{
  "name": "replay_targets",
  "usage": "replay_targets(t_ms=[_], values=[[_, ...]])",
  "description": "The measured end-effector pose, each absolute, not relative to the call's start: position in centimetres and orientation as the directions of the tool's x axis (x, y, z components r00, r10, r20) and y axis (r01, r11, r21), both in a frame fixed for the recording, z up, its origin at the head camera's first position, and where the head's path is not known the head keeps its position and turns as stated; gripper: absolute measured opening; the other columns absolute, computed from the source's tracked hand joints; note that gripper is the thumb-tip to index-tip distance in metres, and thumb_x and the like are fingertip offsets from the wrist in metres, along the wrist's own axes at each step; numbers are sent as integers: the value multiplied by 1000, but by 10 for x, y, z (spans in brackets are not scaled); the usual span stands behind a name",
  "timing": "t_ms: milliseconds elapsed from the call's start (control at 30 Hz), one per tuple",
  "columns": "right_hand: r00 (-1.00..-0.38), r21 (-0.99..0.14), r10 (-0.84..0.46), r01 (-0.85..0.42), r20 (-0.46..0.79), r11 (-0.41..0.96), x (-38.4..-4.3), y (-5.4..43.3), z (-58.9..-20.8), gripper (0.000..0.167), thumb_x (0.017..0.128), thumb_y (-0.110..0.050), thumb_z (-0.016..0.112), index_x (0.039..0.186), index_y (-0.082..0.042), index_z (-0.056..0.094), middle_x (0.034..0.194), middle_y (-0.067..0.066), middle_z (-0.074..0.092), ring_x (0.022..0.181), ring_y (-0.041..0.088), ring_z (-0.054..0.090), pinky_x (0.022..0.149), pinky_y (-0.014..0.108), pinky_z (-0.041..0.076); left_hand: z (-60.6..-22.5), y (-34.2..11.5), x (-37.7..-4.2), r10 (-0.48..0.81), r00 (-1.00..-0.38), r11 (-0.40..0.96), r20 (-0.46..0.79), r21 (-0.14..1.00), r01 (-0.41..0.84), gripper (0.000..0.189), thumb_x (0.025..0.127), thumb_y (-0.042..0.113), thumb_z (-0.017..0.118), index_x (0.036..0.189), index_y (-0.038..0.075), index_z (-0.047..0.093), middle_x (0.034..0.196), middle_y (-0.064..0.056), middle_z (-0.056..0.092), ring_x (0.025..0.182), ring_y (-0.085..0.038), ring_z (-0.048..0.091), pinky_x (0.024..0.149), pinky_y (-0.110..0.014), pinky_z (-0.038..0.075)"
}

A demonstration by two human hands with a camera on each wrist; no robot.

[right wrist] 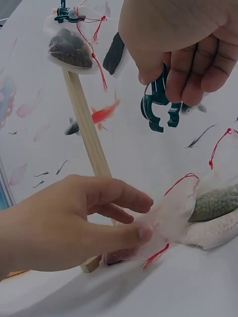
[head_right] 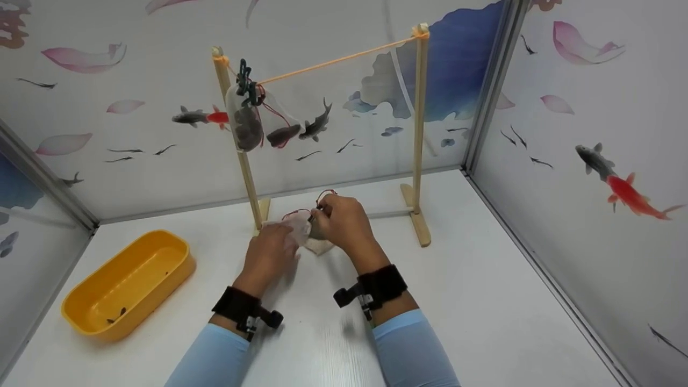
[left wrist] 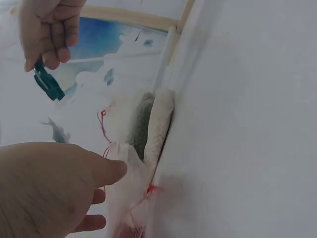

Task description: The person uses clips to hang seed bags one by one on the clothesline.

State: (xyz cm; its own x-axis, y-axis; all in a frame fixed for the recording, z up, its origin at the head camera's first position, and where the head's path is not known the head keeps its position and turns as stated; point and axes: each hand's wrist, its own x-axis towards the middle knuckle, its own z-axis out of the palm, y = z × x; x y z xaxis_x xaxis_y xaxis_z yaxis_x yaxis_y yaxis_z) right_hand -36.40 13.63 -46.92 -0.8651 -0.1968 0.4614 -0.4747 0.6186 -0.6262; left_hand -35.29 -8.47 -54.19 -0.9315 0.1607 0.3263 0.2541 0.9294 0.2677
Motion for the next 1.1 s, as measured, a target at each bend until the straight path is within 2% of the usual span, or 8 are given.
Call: replay_targets(t_ms=[133,233,367,500,700,833,967,1100], values=[[-853,-615,-196,-490,484,618,-365,138,-469,11,104,-19,84,102,-8,83,89,8,85,77,23,79,70,43,62,-538,-64,-367,114,-944,952,308,238,192,30,103,40,83,120,14,82,118,-6,83,115,-31,78,112,-58,56],[-848,-620,-195,-499,493,606,-367,139,-468,10,103,-18,85,103,-8,84,91,8,86,79,22,80,70,42,63,-535,-52,-376,50,-961,952,273,277,128,35,98,47,89,114,16,84,107,-4,83,101,-27,81,99,-53,61],[-850,-639,-195,-501,489,584,-369,139,-467,10,103,-18,85,102,-9,85,89,7,85,76,18,76,68,35,59,-534,-43,-382,7,-967,970,255,234,69,26,101,41,88,108,16,86,97,-2,84,86,-21,80,74,-43,65],[-846,-653,-184,-508,500,561,-369,140,-465,8,103,-17,85,102,-9,85,84,6,82,70,13,68,65,30,53,-535,-42,-386,-11,-957,993,289,117,24,15,104,22,81,92,16,87,82,-2,82,72,-18,77,63,-42,62],[-845,-663,-170,-508,507,549,-367,142,-463,9,104,-17,85,102,-8,84,82,6,80,69,12,65,63,29,51,-540,-46,-385,7,-963,981,269,185,59,31,96,45,92,109,19,83,101,-2,82,88,-24,80,83,-51,56],[-857,-676,-181,-495,482,546,-366,141,-462,12,105,-21,83,105,-9,85,87,6,83,74,15,71,67,31,55,-543,-48,-387,6,-958,983,286,175,58,6,104,27,82,103,22,84,100,-2,82,86,-23,80,76,-51,58],[-860,-673,-178,-490,479,555,-367,142,-462,16,108,-24,81,113,-9,85,94,7,85,83,20,78,72,38,61,-537,-49,-387,-15,-958,962,285,267,64,21,111,15,65,102,20,84,101,-3,81,86,-24,79,69,-50,58],[-849,-663,-160,-499,504,559,-370,146,-462,22,110,-22,78,121,-5,84,99,9,87,87,26,81,77,46,65,-514,-49,-383,-35,-959,896,283,435,95,24,115,23,65,114,10,85,108,-8,80,94,-27,80,77,-48,64]])
